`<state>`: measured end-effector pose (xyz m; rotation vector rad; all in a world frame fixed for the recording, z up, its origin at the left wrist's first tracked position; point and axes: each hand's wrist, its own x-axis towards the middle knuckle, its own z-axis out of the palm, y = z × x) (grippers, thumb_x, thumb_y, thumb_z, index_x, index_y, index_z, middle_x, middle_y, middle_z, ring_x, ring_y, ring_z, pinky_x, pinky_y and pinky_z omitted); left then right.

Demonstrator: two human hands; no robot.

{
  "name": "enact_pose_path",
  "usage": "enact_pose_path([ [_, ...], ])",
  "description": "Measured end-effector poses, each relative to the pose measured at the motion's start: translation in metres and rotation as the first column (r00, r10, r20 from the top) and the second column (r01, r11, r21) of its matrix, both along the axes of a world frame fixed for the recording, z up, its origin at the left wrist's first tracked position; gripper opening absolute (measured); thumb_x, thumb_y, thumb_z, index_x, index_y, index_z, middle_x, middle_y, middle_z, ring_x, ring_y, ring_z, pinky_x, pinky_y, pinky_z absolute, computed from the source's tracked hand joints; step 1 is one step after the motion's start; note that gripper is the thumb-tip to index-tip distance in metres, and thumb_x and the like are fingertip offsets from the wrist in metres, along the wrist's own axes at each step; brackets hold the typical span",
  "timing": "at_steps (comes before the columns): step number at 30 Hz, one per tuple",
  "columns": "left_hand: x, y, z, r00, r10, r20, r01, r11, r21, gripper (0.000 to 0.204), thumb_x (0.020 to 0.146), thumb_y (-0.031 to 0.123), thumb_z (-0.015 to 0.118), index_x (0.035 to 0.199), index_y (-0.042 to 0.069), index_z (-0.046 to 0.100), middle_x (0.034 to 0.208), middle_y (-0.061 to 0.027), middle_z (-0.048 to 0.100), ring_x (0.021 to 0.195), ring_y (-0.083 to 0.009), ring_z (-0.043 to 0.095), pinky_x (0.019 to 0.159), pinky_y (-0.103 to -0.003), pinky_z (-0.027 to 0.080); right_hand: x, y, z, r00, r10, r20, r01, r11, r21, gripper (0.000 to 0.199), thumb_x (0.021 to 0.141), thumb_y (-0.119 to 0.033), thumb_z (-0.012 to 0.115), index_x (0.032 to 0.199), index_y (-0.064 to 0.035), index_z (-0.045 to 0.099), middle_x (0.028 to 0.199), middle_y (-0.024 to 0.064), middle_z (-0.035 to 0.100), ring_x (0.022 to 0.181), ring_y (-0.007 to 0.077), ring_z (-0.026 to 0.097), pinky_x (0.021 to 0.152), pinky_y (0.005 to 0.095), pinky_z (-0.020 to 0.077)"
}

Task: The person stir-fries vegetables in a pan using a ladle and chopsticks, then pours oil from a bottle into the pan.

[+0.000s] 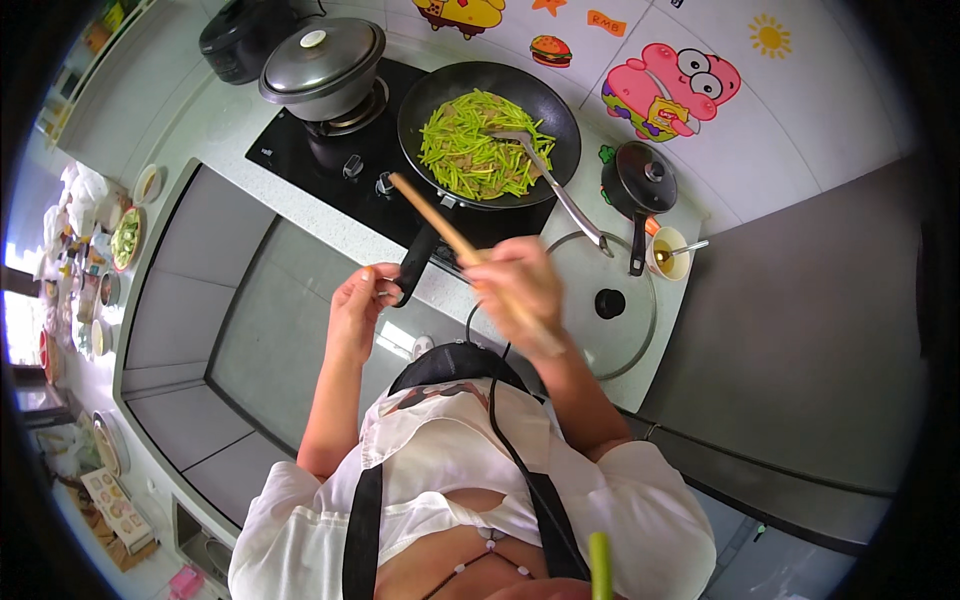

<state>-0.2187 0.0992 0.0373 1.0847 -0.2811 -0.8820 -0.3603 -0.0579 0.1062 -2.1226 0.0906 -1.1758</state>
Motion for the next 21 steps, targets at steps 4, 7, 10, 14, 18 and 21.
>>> enact_pose_path([
  [4,-0.008,-0.005,0.013,0.974,-0.22,0.054,0.224,0.971,-0.082,0.043,0.089,0.039,0.047,0.101,-0.001,0.058,0.09,-0.0061,0.061,0.081,-0.013,0.057,0.075,-0.026,0.044,0.021,0.015,-0.022,0.987,0.111,-0.119,-0.135,0.966,-0.221,0.019,0.067,-0.014,0.071,0.081,-0.0087,0.058,0.079,0.0044,0.053,0.068,0.0184,0.056,0.058,0.0279,0.047],
  [7,-0.013,-0.005,0.017,0.985,-0.174,-0.018,0.173,0.983,-0.06,0.04,0.087,0.038,0.05,0.099,0.0,0.057,0.092,-0.0083,0.06,0.081,-0.0153,0.057,0.074,-0.028,0.045,0.031,0.02,-0.021,0.988,0.132,-0.083,-0.153,0.918,-0.365,0.018,0.067,-0.016,0.069,0.079,-0.01,0.057,0.08,0.0018,0.053,0.07,0.0177,0.056,0.059,0.0281,0.0473],
  [10,-0.011,-0.006,0.02,0.98,-0.187,-0.072,0.183,0.981,-0.065,0.035,0.088,0.033,0.049,0.096,0.0,0.058,0.089,-0.007,0.06,0.08,-0.0127,0.056,0.074,-0.025,0.044,0.032,0.023,-0.021,0.984,0.154,-0.084,-0.175,0.909,-0.379,0.017,0.066,-0.016,0.068,0.078,-0.011,0.057,0.08,0.0008,0.052,0.071,0.0169,0.056,0.059,0.0275,0.0473],
  [14,-0.011,-0.012,0.018,0.976,-0.201,-0.086,0.192,0.976,-0.102,0.029,0.089,0.029,0.049,0.09,0.001,0.056,0.087,-0.0066,0.058,0.076,-0.0125,0.056,0.071,-0.024,0.045,0.028,0.023,-0.028,0.969,0.194,-0.155,-0.24,0.893,-0.38,0.015,0.067,-0.014,0.065,0.079,-0.0098,0.058,0.083,0.0021,0.052,0.074,0.0164,0.055,0.059,0.0273,0.0475],
  [18,-0.018,-0.021,0.018,0.995,-0.013,-0.102,0.0,0.992,-0.123,0.025,0.09,0.028,0.046,0.087,0.003,0.052,0.09,-0.0092,0.056,0.075,-0.0166,0.058,0.071,-0.027,0.047,0.021,0.018,-0.032,0.977,0.13,-0.168,-0.188,0.898,-0.398,0.022,0.064,-0.008,0.067,0.085,-0.0093,0.063,0.082,0.0029,0.055,0.073,0.0191,0.056,0.059,0.0274,0.0478],
  [21,0.0,-0.014,0.012,0.976,0.119,-0.18,-0.149,0.976,-0.159,0.024,0.093,0.026,0.04,0.087,0.004,0.047,0.092,-0.0142,0.056,0.078,-0.0226,0.061,0.069,-0.033,0.051,0.002,-0.021,-0.035,0.974,-0.105,-0.198,0.009,0.901,-0.434,0.025,0.068,-0.006,0.063,0.093,-0.009,0.061,0.087,0.0041,0.055,0.075,0.0214,0.056,0.063,0.0306,0.0475],
])
